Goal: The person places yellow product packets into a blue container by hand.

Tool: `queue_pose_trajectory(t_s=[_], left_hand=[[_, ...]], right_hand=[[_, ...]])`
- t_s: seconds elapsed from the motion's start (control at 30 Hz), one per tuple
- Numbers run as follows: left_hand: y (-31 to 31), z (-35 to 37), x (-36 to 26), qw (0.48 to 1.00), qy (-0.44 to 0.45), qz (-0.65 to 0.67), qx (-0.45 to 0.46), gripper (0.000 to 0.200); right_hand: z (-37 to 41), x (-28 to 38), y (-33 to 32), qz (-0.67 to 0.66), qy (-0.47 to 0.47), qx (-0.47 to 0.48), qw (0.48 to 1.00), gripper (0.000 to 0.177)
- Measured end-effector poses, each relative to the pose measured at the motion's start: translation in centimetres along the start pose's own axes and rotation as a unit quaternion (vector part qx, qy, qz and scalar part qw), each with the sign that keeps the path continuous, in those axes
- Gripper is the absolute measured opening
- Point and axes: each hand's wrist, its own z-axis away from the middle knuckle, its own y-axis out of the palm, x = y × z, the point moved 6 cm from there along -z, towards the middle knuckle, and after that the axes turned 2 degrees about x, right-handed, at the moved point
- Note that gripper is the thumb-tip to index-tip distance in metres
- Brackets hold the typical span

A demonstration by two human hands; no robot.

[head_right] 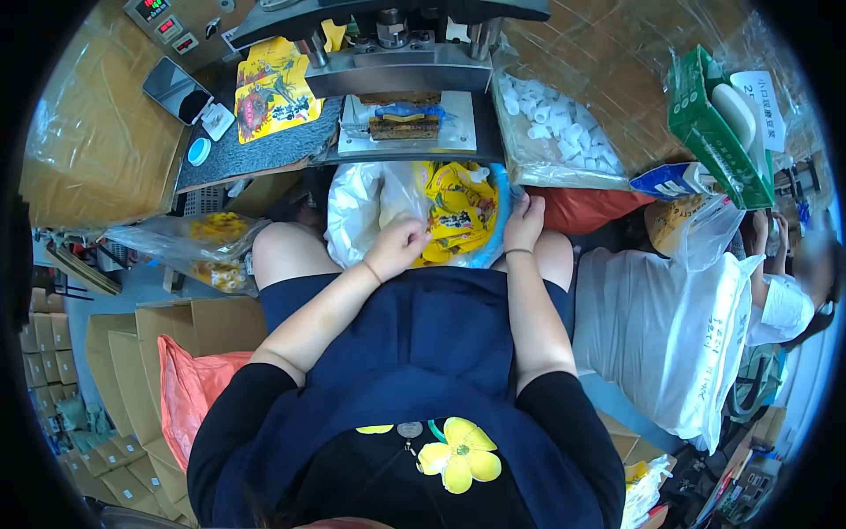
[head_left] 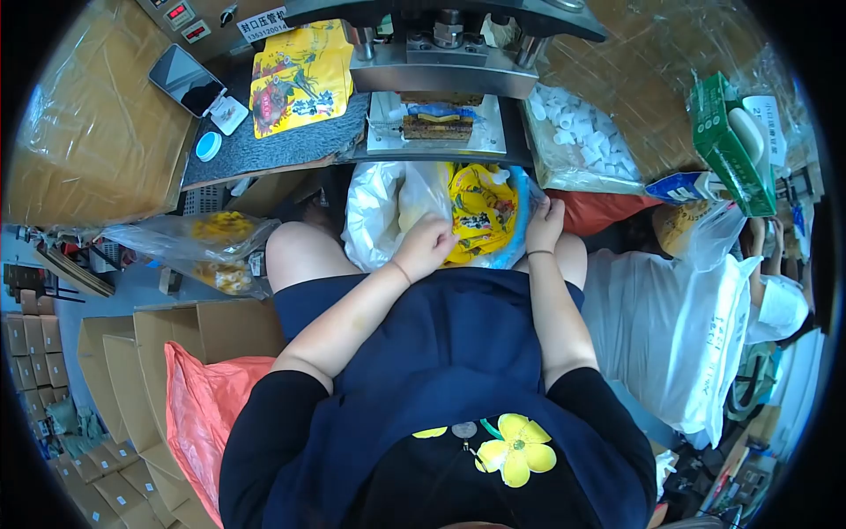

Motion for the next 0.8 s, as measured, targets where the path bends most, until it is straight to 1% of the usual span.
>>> queue_pose_trajectory(t_s=[0.03,0.07,0.1,0.13,0.17,0.23,0.27,0.3,0.33,0.37,0.4,0.43,0.5,0.53,0.57,0.6,0.63,0.67,0.7,0.73,0.8], left_hand=[[0.2,0.7,0.6,0.999,-0.033,0.005,0.026,0.026],[1.3,2.3,5.3,0.976,-0.168,0.137,0.039,0.028],[-0.2,3.2,6.0,0.969,-0.184,0.159,-0.038,0.035],[-1.7,4.3,6.7,0.957,-0.200,0.179,-0.112,0.041],[-3.4,5.5,7.6,0.950,-0.238,0.121,-0.162,0.047],[-7.0,7.4,8.9,0.953,-0.255,0.069,-0.148,0.032],[-8.9,8.0,8.9,0.968,-0.215,0.002,-0.126,0.025],[-10.5,8.5,7.9,0.965,-0.221,-0.004,-0.139,0.015],[-12.6,8.7,6.5,0.967,-0.184,-0.066,-0.161,0.013],[-14.5,8.5,4.8,0.956,-0.205,-0.120,-0.174,0.011],[-16.0,8.0,2.0,0.947,-0.160,-0.201,-0.194,0.010],[-17.0,7.6,-0.3,0.929,-0.114,-0.280,-0.213,0.009],[-16.3,6.9,-2.0,0.945,-0.045,-0.250,-0.208,0.008],[-15.4,6.5,-2.7,0.950,-0.011,-0.233,-0.206,0.008],[-13.7,6.0,-3.3,0.958,0.021,-0.228,-0.171,0.007],[-11.5,5.7,-3.0,0.978,0.013,-0.171,-0.116,0.008],[-8.7,5.2,-3.3,0.998,-0.053,-0.036,-0.029,0.009],[-6.4,4.4,-4.8,0.998,0.055,-0.040,-0.010,0.011],[-5.5,3.8,-7.9,0.987,0.132,-0.085,-0.024,0.010],[-4.9,2.9,-9.7,0.973,0.211,-0.086,-0.026,0.006],[-3.3,0.5,-9.7,0.969,0.243,0.013,0.034,0.005]], right_hand=[[-0.4,0.2,0.2,-0.142,0.079,0.047,0.986,0.016],[-0.3,1.7,-0.2,-0.280,0.159,0.095,0.942,0.016],[0.1,3.6,-0.6,-0.327,0.175,0.134,0.919,0.013],[0.6,5.5,-0.9,-0.370,0.194,0.172,0.892,0.014],[1.1,7.5,-1.4,-0.407,0.216,0.209,0.863,0.019],[2.0,11.9,-2.2,-0.294,0.136,0.265,0.908,0.030],[2.2,12.5,-2.6,-0.220,0.062,0.286,0.930,0.037],[2.3,12.6,-3.2,-0.214,0.024,0.274,0.937,0.036],[2.4,12.7,-3.8,-0.206,-0.015,0.263,0.943,0.035],[2.6,12.7,-4.5,-0.197,-0.053,0.252,0.946,0.034],[2.4,12.6,-5.8,-0.232,0.030,0.224,0.946,0.025],[2.2,12.6,-7.1,-0.270,0.041,0.183,0.944,0.022],[1.5,11.5,-8.8,-0.355,0.077,0.135,0.922,0.020],[1.2,11.2,-9.1,-0.332,0.071,0.129,0.932,0.018],[1.0,10.8,-9.4,-0.309,0.064,0.124,0.941,0.016],[0.9,10.6,-9.6,-0.285,0.059,0.118,0.949,0.015],[1.1,11.1,-9.5,-0.215,0.042,0.146,0.965,0.012],[1.4,11.9,-9.2,-0.143,0.024,0.172,0.974,0.010],[1.9,12.7,-8.9,-0.070,0.006,0.196,0.978,0.009],[2.5,14.3,-8.3,0.010,-0.067,0.214,0.975,0.008],[5.2,17.1,-5.7,-0.043,-0.132,0.238,0.961,0.008]])
